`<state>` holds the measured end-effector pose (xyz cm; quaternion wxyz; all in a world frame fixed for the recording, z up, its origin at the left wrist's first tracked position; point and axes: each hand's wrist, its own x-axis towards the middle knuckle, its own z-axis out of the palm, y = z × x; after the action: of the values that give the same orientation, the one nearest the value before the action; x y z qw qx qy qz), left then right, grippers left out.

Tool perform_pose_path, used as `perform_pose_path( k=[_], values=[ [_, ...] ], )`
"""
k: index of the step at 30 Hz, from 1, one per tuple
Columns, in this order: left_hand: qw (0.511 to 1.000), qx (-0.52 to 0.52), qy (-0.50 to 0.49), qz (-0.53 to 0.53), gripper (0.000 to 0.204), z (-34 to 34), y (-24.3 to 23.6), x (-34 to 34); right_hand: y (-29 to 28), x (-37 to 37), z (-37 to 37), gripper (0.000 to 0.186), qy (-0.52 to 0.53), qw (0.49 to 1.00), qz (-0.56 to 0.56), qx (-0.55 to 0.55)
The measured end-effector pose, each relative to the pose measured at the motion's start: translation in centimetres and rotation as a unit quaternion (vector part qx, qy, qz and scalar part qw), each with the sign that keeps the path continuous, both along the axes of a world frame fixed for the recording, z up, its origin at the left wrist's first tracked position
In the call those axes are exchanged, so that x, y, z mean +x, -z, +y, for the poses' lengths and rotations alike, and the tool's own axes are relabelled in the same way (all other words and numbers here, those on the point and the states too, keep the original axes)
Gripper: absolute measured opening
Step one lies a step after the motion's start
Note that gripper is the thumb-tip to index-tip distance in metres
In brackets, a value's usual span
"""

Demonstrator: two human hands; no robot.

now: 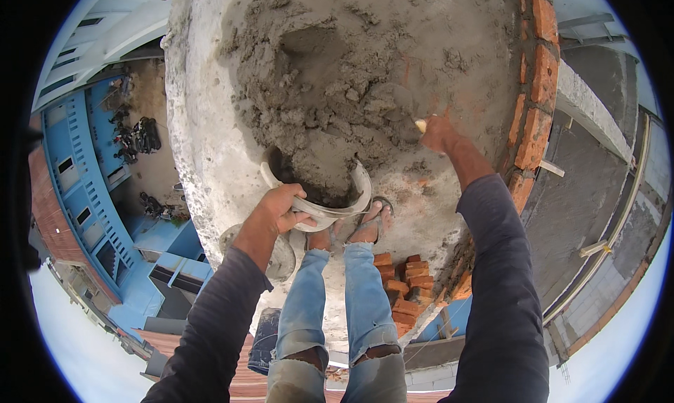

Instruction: The person is laying bricks on a rooftop construction site. They use a trowel to apply mortar to the bricks and the wall, then place the bricks in sequence along a string line. The person also scoops mortar from a bucket and spreads it along the wall.

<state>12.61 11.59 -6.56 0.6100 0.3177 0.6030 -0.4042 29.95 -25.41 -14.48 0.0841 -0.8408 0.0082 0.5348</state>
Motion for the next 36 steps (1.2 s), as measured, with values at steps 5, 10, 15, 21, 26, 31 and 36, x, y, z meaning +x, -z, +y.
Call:
perform_pose_path(
  k=[5,10,15,21,26,31,36],
  values=[
    [1.000,0.014,0.015,0.006,0.026,-0.6,-0.2,-0.1,-0.6,-6.5,7.0,0.042,-0.019,0.990,-0.058,0.131],
    [1.000,-0.002,0.021,-0.002,0.032,-0.1,-1.0,0.2,-6.1,-7.6,7.9,0.036,-0.182,0.971,-0.055,0.142],
    [1.000,-0.009,0.009,-0.020,0.026,0.2,-0.9,-0.5,-12.9,-11.6,11.1,0.036,-0.203,0.970,-0.050,0.122],
    [0.999,-0.039,-0.009,-0.019,0.037,2.0,-1.4,-0.2,-14.2,-11.8,10.0,0.042,-0.304,0.939,-0.097,0.131],
    [1.000,-0.025,-0.003,-0.003,0.037,2.1,-1.0,0.0,-15.3,-3.6,6.0,0.045,-0.304,0.884,-0.309,0.174],
    [0.999,-0.046,-0.003,-0.013,0.035,2.5,-0.3,-0.2,-9.9,9.4,7.7,0.036,-0.175,0.957,-0.228,-0.024],
    [1.000,-0.025,-0.006,-0.011,0.024,2.2,-0.4,-0.1,-1.7,2.8,12.5,0.035,-0.149,0.977,-0.113,0.104]
  ],
)
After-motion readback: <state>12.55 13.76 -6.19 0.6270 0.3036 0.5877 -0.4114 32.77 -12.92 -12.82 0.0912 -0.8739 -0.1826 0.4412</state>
